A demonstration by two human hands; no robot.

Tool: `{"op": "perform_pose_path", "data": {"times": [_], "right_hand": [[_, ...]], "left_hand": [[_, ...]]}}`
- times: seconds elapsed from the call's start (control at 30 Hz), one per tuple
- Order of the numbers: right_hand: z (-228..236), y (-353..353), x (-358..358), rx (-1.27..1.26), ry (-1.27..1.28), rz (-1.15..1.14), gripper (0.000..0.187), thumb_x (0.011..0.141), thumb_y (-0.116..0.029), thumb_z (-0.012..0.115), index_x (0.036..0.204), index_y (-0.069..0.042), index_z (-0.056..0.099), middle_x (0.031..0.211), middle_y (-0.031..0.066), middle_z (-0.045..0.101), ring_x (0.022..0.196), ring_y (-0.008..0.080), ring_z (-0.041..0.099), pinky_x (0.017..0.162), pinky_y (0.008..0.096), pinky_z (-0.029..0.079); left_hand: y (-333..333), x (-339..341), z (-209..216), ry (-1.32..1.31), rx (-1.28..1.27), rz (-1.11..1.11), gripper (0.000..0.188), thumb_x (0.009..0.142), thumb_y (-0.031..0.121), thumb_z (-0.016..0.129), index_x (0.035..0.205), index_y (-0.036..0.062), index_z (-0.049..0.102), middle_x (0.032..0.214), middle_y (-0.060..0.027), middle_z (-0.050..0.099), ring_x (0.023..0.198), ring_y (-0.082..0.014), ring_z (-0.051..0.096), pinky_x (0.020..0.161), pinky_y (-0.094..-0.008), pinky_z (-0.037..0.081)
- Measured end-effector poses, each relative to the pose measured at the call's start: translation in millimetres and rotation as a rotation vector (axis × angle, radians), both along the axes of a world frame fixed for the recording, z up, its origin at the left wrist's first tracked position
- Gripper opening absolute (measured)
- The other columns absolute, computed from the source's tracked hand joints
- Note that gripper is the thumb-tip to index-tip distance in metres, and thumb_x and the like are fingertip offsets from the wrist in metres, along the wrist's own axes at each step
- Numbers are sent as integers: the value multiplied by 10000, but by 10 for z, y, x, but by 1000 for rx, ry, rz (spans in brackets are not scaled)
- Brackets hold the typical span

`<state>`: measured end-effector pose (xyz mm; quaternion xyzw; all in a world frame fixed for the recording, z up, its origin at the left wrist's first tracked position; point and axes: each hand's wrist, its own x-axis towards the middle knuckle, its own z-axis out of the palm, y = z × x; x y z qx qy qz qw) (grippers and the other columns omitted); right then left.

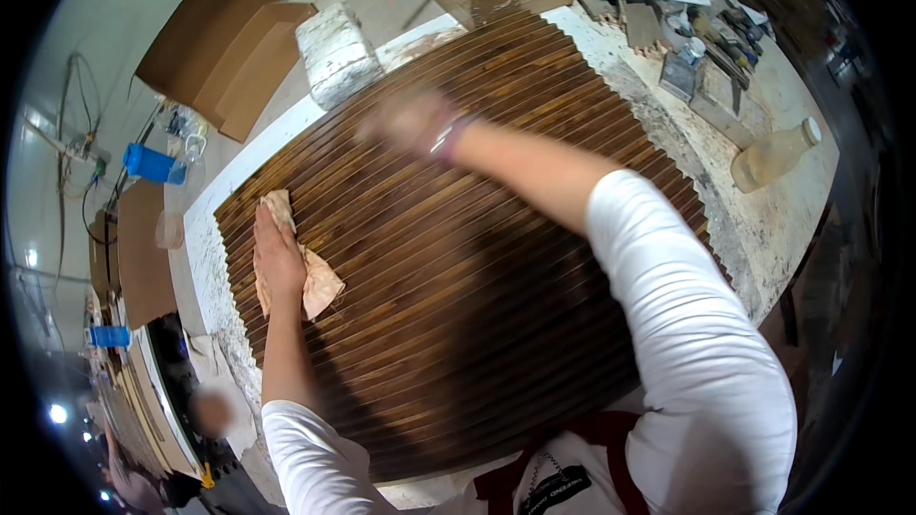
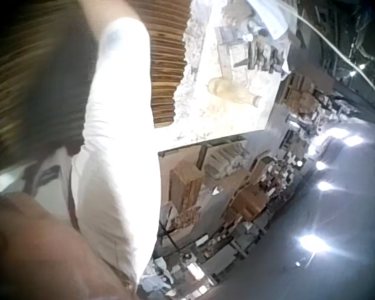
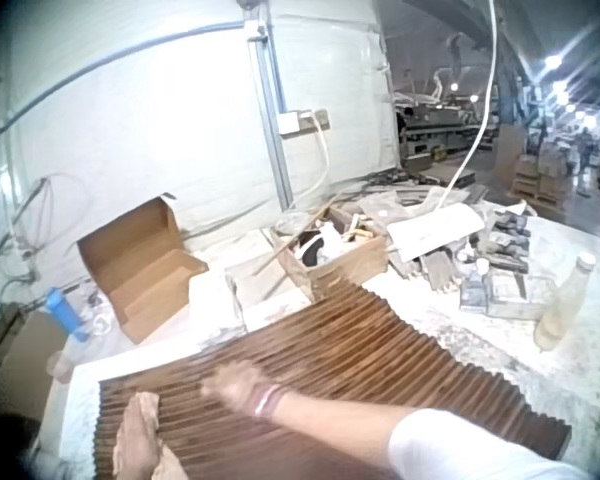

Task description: The person applies a liquid from a bottle onto a cloth and wipes it across a large wooden panel, coating the surface thoroughly. The person turns the panel over and continues to wipe the other side.

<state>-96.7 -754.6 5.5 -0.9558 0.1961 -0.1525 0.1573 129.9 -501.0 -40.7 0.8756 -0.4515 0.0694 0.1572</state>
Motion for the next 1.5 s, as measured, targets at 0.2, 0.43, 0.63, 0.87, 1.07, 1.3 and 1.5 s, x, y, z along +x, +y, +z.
{"op": "perform_pose_path", "data": {"times": [0.2,0.43,0.63,0.87,1.07,1.3,1.5], "right_hand": [[91,-817,-416,-158,30,-319,385,1009,-351,390,1050,-133,705,1046,175,688,890,321,684,799,446,549],[-257,-121,796,68,-64,-216,433,988,-370,419,1044,-40,694,1168,229,642,1042,363,635,936,462,483],[-193,-1169,-342,-335,42,-394,297,971,-250,450,1059,-105,694,992,174,684,976,319,663,812,443,544],[-268,-687,228,-199,-48,-214,332,961,-373,454,1099,-196,699,1019,163,683,962,330,663,875,450,520],[-340,-2158,-1607,-360,-5,-604,204,947,-267,554,1092,-188,674,995,142,675,971,308,645,830,433,524],[-274,-1583,-1009,-327,-31,-319,242,939,-308,533,1097,-242,703,949,160,655,1014,343,640,894,424,506],[-201,-2338,-1720,-285,163,-689,314,951,-402,530,1160,-193,638,1195,129,619,1104,294,604,902,418,499]], "left_hand": [[-100,-101,106,132,-210,-102,484,968,63,447,1444,11,372,1415,-236,469,1302,-383,460,1079,-420,369],[-1138,169,-34,-63,-69,-116,499,974,191,410,1454,59,371,1464,-205,420,1337,-381,404,1088,-467,353],[-1051,157,-77,54,-20,-42,543,991,308,375,1489,98,322,1526,-137,359,1403,-325,331,1131,-514,277],[-1129,223,-110,12,68,-28,555,1010,323,358,1520,121,273,1557,-117,311,1436,-296,285,1127,-562,250],[-1092,195,-117,3,74,-6,537,1019,313,346,1516,121,277,1554,-112,316,1432,-297,289,1120,-569,258],[-1019,245,-128,-19,89,7,534,1022,308,347,1517,120,278,1560,-112,306,1434,-297,286,1123,-567,254],[-1096,201,-159,-26,80,0,533,1020,296,348,1518,121,276,1556,-110,314,1427,-292,299,1115,-563,269]]}}
